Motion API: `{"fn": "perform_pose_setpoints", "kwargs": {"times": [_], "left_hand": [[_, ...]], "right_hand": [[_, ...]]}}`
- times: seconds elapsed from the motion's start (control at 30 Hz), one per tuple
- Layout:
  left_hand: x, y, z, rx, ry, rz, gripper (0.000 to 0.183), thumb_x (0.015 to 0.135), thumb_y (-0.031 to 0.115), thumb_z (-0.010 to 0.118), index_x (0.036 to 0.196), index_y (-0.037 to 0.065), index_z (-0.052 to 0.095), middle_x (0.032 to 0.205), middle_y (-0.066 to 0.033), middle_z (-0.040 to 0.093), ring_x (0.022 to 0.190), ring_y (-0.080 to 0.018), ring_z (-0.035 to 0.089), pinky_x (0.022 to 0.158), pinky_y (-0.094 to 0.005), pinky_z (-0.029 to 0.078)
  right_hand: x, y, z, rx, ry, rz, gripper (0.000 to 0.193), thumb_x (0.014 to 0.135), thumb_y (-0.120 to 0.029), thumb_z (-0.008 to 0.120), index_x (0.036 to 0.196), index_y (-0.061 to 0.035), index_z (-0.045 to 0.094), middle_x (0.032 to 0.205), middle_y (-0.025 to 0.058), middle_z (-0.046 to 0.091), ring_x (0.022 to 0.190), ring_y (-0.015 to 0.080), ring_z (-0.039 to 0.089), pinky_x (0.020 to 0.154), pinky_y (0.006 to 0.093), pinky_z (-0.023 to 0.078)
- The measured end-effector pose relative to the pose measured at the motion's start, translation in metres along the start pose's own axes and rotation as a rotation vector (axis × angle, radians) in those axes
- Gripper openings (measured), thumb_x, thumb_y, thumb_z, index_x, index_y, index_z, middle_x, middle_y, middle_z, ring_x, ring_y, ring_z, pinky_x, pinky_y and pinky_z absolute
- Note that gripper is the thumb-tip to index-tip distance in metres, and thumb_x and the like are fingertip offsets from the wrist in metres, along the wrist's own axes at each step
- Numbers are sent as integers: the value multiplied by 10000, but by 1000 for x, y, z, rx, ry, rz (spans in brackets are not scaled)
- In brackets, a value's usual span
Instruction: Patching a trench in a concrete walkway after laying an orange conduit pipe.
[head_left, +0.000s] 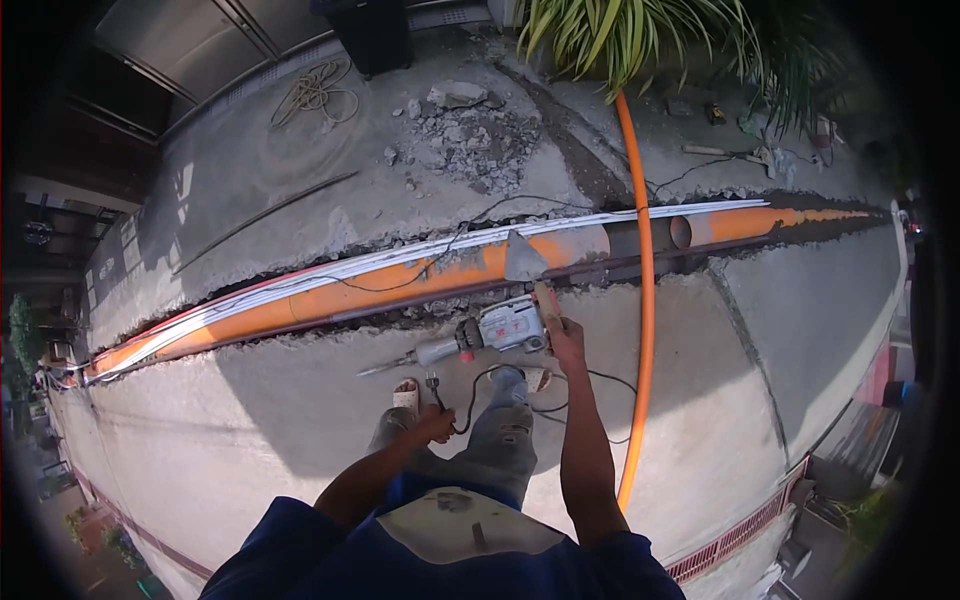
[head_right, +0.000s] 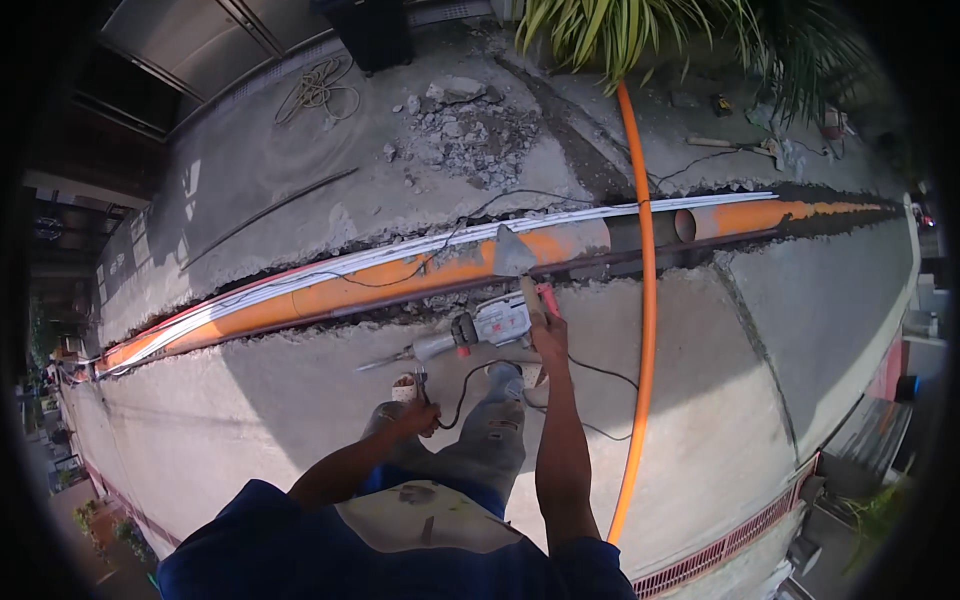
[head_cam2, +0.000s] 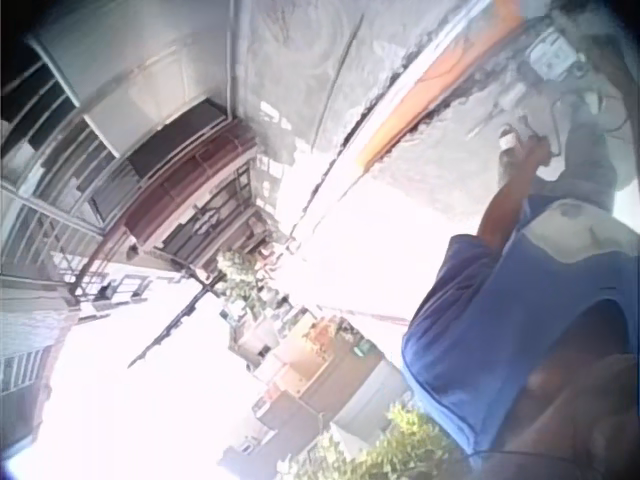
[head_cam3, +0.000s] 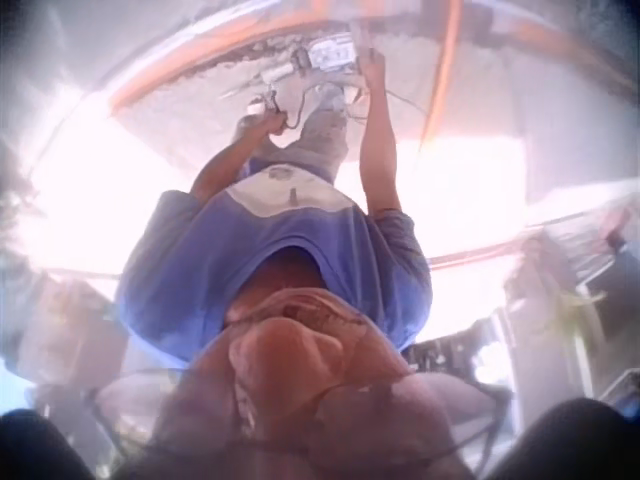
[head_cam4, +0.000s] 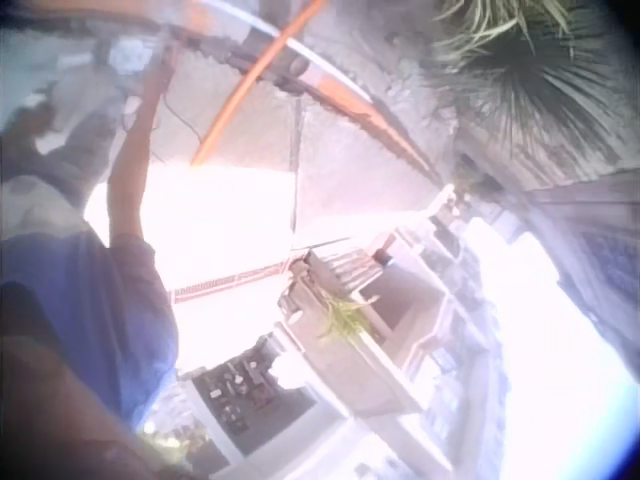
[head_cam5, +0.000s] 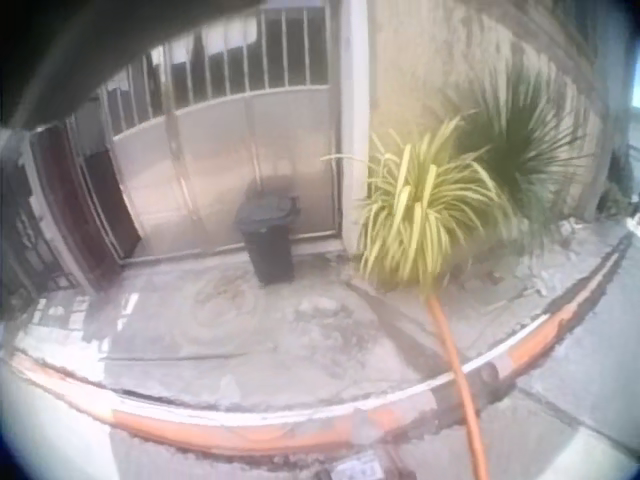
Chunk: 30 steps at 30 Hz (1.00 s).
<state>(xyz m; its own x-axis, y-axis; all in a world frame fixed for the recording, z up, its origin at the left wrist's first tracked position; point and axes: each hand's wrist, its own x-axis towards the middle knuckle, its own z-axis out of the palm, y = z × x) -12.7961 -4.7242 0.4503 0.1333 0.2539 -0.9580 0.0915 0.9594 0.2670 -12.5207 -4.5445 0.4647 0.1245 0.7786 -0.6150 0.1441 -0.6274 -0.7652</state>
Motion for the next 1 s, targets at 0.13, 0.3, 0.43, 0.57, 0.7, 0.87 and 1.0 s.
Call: {"fn": "perform_pose_setpoints", "kwargs": {"times": [0.13, 0.3, 0.43, 0.57, 0.7, 0.87, 1.0], "left_hand": [[-12, -24, -30, -117, -112, 124, 263, 875, 227, 502, 801, -25, 524, 546, -84, 499, 397, -179, 480, 355, -322, 401], [-42, -30, -43, 51, -230, 255, 263, 872, 236, 502, 822, -16, 562, 604, -89, 552, 448, -177, 537, 412, -307, 460], [-90, -7, -44, -50, -279, 268, 295, 893, 246, 469, 755, -3, 542, 609, -80, 524, 454, -167, 507, 408, -337, 428], [-99, 6, -59, -139, -191, 232, 274, 907, 255, 467, 797, 15, 538, 610, -60, 504, 453, -154, 497, 419, -329, 468], [-42, -18, -80, 60, -26, 198, 260, 893, 294, 502, 878, 41, 562, 674, -53, 549, 517, -173, 545, 486, -365, 510], [-40, -68, -122, 124, 25, 178, 310, 862, 278, 523, 823, -29, 533, 657, -131, 562, 455, -212, 560, 386, -354, 478], [-110, -95, -109, 607, -1, 168, 356, 848, 328, 542, 887, -26, 547, 705, -145, 604, 527, -268, 614, 411, -379, 473]], "right_hand": [[-4, -90, 66, 175, 7, 84, 373, 880, -315, 539, 1147, -69, 458, 869, 46, 590, 584, 151, 572, 433, 280, 450], [-105, -93, 139, -286, -70, -321, 257, 873, -256, 560, 743, -34, 546, 560, 46, 530, 457, 150, 530, 441, 298, 435], [-185, -50, 137, -764, 220, -651, 331, 855, -214, 583, 602, -13, 508, 495, 85, 526, 445, 148, 533, 426, 328, 423], [-256, -10, 122, -740, 204, -465, 330, 845, -182, 590, 576, -6, 518, 482, 112, 534, 445, 161, 563, 413, 327, 414], [-311, 72, 75, -409, 224, -183, 344, 870, -210, 558, 598, -3, 518, 480, 100, 546, 395, 181, 552, 386, 311, 426], [-400, 143, 19, -523, 469, 94, 470, 902, -270, 491, 536, 24, 494, 503, 171, 548, 441, 200, 526, 473, 359, 421], [-434, 186, -10, -422, 536, 120, 575, 906, -378, 474, 483, 12, 459, 455, 88, 463, 468, 150, 434, 490, 351, 364]]}}
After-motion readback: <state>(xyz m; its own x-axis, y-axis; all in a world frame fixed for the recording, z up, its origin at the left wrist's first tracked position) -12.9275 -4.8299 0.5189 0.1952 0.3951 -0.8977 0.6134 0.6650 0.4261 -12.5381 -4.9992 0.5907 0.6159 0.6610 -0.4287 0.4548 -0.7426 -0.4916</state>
